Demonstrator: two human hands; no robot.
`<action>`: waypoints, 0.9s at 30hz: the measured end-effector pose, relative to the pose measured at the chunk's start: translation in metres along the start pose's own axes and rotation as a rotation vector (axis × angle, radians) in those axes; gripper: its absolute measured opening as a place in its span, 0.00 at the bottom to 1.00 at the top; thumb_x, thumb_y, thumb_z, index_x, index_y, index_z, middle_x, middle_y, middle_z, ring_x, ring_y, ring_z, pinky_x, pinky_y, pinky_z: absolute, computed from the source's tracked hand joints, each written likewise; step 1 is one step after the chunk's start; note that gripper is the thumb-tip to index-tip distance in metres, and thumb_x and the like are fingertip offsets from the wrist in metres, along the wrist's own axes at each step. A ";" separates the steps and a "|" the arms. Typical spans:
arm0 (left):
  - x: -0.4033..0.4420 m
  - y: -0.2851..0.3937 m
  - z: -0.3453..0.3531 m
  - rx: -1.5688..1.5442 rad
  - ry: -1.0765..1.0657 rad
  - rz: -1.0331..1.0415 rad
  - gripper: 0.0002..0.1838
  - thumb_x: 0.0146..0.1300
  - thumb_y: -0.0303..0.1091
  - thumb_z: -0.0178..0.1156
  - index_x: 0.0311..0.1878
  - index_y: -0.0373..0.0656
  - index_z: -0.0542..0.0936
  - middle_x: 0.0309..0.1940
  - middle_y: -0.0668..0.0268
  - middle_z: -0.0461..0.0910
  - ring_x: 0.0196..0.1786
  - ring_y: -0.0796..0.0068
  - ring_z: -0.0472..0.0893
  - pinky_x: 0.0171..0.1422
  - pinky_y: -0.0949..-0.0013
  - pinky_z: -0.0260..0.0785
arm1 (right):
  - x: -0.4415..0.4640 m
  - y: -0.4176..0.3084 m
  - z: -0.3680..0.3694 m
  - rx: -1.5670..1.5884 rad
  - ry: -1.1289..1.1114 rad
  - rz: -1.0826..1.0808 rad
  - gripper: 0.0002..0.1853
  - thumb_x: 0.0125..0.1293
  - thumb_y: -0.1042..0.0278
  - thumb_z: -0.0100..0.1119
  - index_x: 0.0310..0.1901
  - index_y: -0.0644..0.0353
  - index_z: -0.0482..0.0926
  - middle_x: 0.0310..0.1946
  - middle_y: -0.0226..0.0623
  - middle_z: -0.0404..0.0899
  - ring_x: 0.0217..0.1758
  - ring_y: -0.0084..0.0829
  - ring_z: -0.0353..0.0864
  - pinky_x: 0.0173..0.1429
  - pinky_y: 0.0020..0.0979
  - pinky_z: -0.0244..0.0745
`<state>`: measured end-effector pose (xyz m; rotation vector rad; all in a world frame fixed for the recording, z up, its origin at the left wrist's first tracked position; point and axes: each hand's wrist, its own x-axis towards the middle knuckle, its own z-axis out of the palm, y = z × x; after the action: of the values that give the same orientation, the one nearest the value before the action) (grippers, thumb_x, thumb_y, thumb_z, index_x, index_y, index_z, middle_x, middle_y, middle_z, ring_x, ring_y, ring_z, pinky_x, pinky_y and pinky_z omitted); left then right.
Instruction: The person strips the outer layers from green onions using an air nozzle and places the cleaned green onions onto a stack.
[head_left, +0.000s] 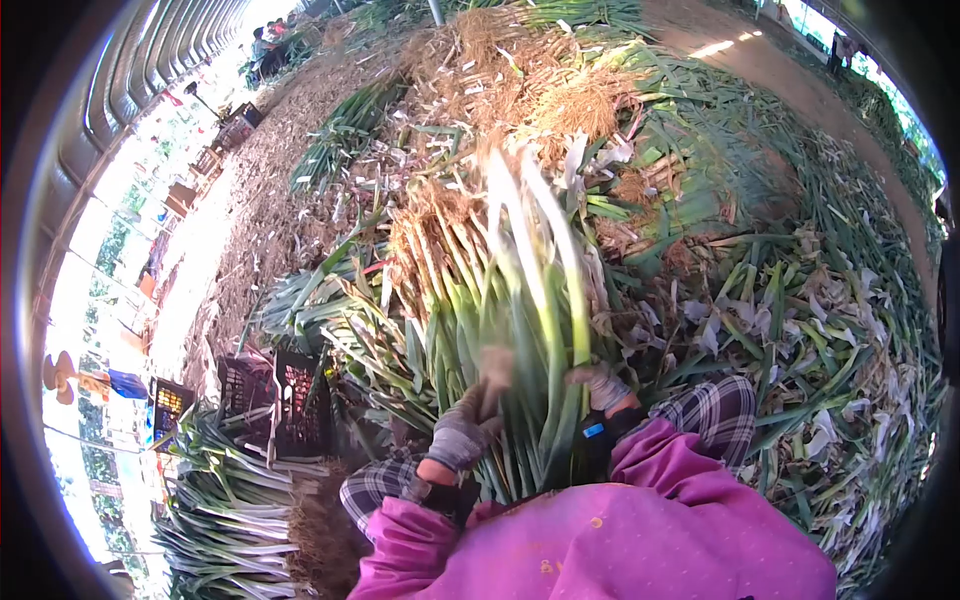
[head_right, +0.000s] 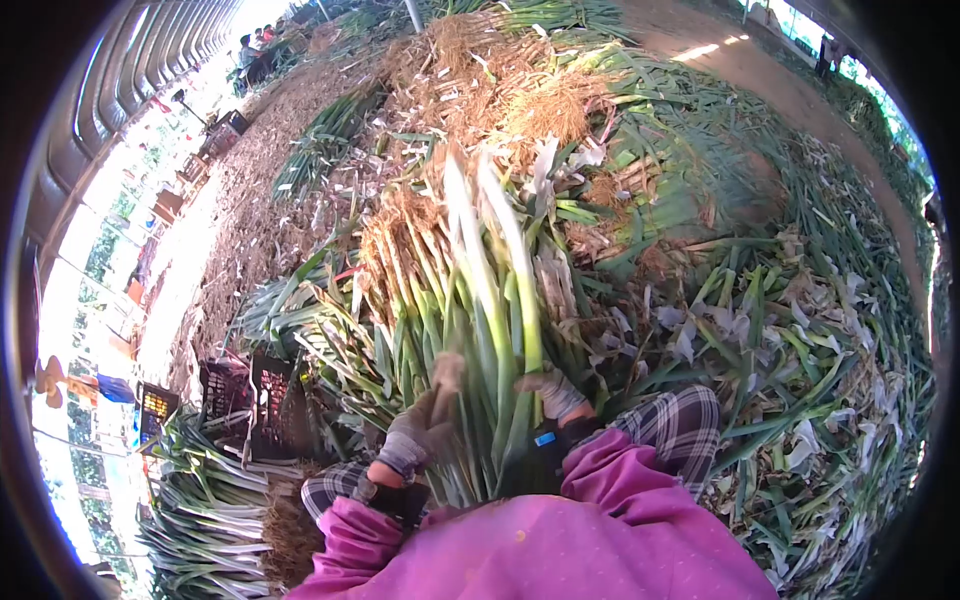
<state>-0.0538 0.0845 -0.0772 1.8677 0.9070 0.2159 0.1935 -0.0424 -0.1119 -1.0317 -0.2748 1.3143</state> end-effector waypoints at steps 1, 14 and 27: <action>-0.002 -0.010 -0.001 0.249 -0.129 0.052 0.38 0.50 0.38 0.65 0.65 0.44 0.62 0.45 0.52 0.78 0.45 0.63 0.79 0.50 0.66 0.69 | -0.006 0.002 -0.005 0.139 -0.046 -0.053 0.24 0.43 0.66 0.65 0.45 0.66 0.76 0.31 0.46 0.80 0.33 0.42 0.82 0.41 0.38 0.78; 0.023 0.009 -0.008 0.412 -0.059 -0.254 0.38 0.49 0.51 0.62 0.61 0.42 0.64 0.41 0.48 0.78 0.45 0.49 0.78 0.48 0.56 0.69 | 0.044 -0.005 -0.014 0.045 0.326 -0.149 0.18 0.50 0.57 0.67 0.40 0.59 0.80 0.32 0.32 0.79 0.31 0.27 0.77 0.39 0.29 0.73; 0.076 0.016 -0.045 0.479 -0.320 -0.339 0.32 0.50 0.49 0.62 0.56 0.42 0.69 0.41 0.50 0.78 0.46 0.52 0.78 0.50 0.60 0.69 | 0.180 0.129 -0.004 -0.442 0.080 0.167 0.13 0.57 0.58 0.57 0.37 0.57 0.82 0.33 0.29 0.81 0.34 0.22 0.75 0.43 0.29 0.70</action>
<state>-0.0156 0.1643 -0.0608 2.0561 1.0935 -0.5367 0.1644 0.1025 -0.2770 -1.5027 -0.4386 1.3903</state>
